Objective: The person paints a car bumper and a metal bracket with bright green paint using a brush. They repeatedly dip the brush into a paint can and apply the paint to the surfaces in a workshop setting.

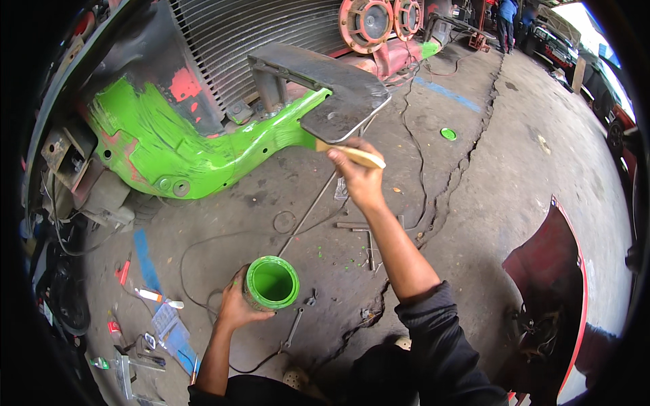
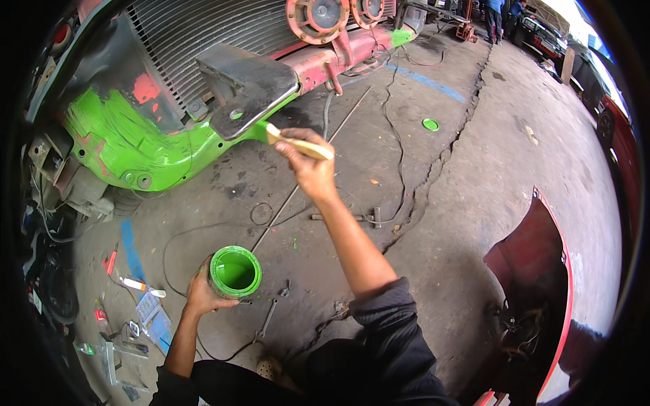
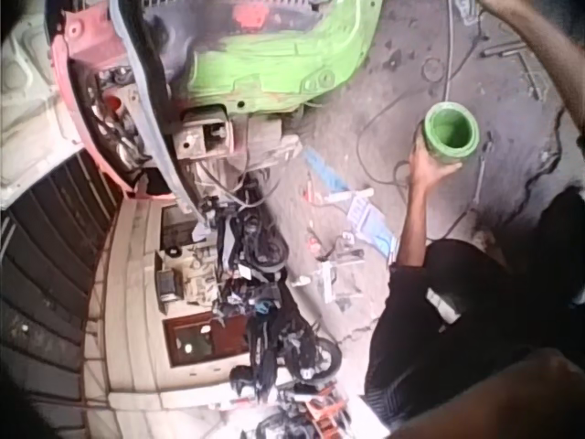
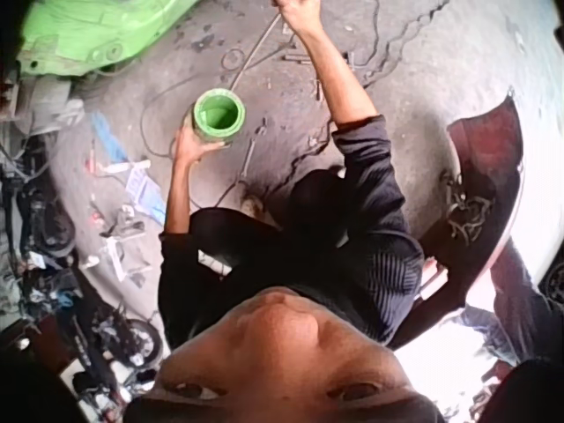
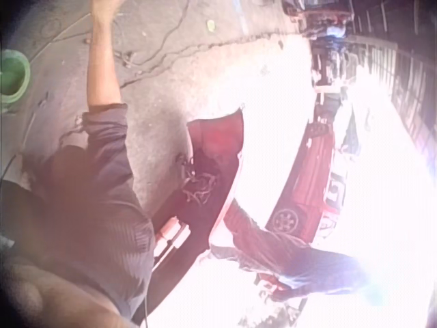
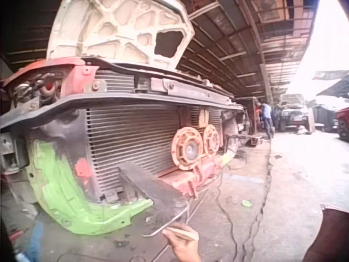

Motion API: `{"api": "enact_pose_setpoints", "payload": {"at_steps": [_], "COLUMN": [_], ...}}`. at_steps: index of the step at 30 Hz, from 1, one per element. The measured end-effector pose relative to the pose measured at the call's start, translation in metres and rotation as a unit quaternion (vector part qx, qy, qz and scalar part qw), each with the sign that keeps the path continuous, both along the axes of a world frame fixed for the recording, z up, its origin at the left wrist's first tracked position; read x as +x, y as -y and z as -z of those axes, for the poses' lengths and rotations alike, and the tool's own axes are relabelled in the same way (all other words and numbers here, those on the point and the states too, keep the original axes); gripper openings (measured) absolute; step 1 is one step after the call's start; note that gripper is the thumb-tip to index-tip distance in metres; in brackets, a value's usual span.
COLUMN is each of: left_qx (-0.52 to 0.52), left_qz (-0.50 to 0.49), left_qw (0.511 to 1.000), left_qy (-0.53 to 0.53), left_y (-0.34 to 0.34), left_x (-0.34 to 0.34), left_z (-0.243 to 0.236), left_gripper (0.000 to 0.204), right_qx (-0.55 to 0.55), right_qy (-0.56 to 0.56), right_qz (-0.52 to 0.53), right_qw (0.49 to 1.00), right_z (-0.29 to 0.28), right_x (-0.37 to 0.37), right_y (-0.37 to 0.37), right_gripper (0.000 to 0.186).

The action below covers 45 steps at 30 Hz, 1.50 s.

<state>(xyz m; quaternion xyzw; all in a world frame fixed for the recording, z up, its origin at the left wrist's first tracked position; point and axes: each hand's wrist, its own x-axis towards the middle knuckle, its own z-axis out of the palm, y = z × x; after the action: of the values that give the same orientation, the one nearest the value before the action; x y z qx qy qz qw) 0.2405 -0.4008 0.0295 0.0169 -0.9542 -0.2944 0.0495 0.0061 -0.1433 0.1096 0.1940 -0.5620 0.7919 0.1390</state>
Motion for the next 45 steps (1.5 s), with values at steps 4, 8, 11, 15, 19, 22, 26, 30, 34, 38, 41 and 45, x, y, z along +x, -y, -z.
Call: {"api": "enact_pose_setpoints", "payload": {"at_steps": [4,8,11,15,19,22,26,30,34,38,41,45], "left_qx": [-0.005,-0.006,-0.009,-0.012,0.006,0.009,0.056,0.076,0.095,0.085,0.097,0.101], "left_qz": [0.002,-0.013,-0.030,-0.013,-0.005,0.007,0.006,0.004,0.009,0.023,0.021,0.038], "left_qw": [0.999,0.999,0.999,0.999,0.999,0.999,0.998,0.996,0.993,0.993,0.992,0.990], "left_qy": [-0.032,-0.043,-0.043,-0.030,-0.036,-0.052,-0.023,-0.037,-0.072,-0.072,-0.081,-0.094], "left_y": [0.009,0.024,0.026,0.023,0.020,0.021,0.024,0.027,0.025,0.019,0.019,0.016], "left_x": [0.003,0.011,0.011,0.008,0.018,0.021,0.026,0.037,0.036,0.036,0.040,0.038], "left_z": [-0.007,-0.006,-0.008,0.006,0.019,0.041,0.062,0.076,0.105,0.113,0.105,0.108], "left_gripper": [0.115,0.117,0.115,0.113,0.114,0.115,0.115,0.115,0.117,0.116,0.108,0.107], "right_qx": [-0.047,0.045,0.161,0.313,0.445,0.448,0.487,0.524,0.569,0.590,0.567,0.643], "right_qy": [-0.017,0.036,-0.024,-0.085,-0.161,-0.159,-0.164,-0.225,-0.258,-0.159,-0.113,-0.134], "right_qz": [0.141,0.181,-0.045,-0.239,-0.277,-0.293,-0.322,-0.325,-0.216,-0.326,-0.335,-0.273], "right_qw": [0.989,0.982,0.986,0.915,0.836,0.829,0.795,0.754,0.750,0.722,0.744,0.703], "right_z": [0.008,0.021,0.029,0.028,0.048,0.053,0.078,0.085,0.095,0.120,0.108,0.113], "right_x": [-0.017,0.034,0.085,0.118,0.126,0.130,0.132,0.136,0.146,0.155,0.157,0.158], "right_y": [-0.016,-0.029,-0.037,0.004,0.052,0.068,0.078,0.078,0.079,0.079,0.084,0.086], "right_gripper": [0.024,0.021,0.019,0.020,0.019,0.020,0.022,0.020,0.022,0.021,0.019,0.023]}}
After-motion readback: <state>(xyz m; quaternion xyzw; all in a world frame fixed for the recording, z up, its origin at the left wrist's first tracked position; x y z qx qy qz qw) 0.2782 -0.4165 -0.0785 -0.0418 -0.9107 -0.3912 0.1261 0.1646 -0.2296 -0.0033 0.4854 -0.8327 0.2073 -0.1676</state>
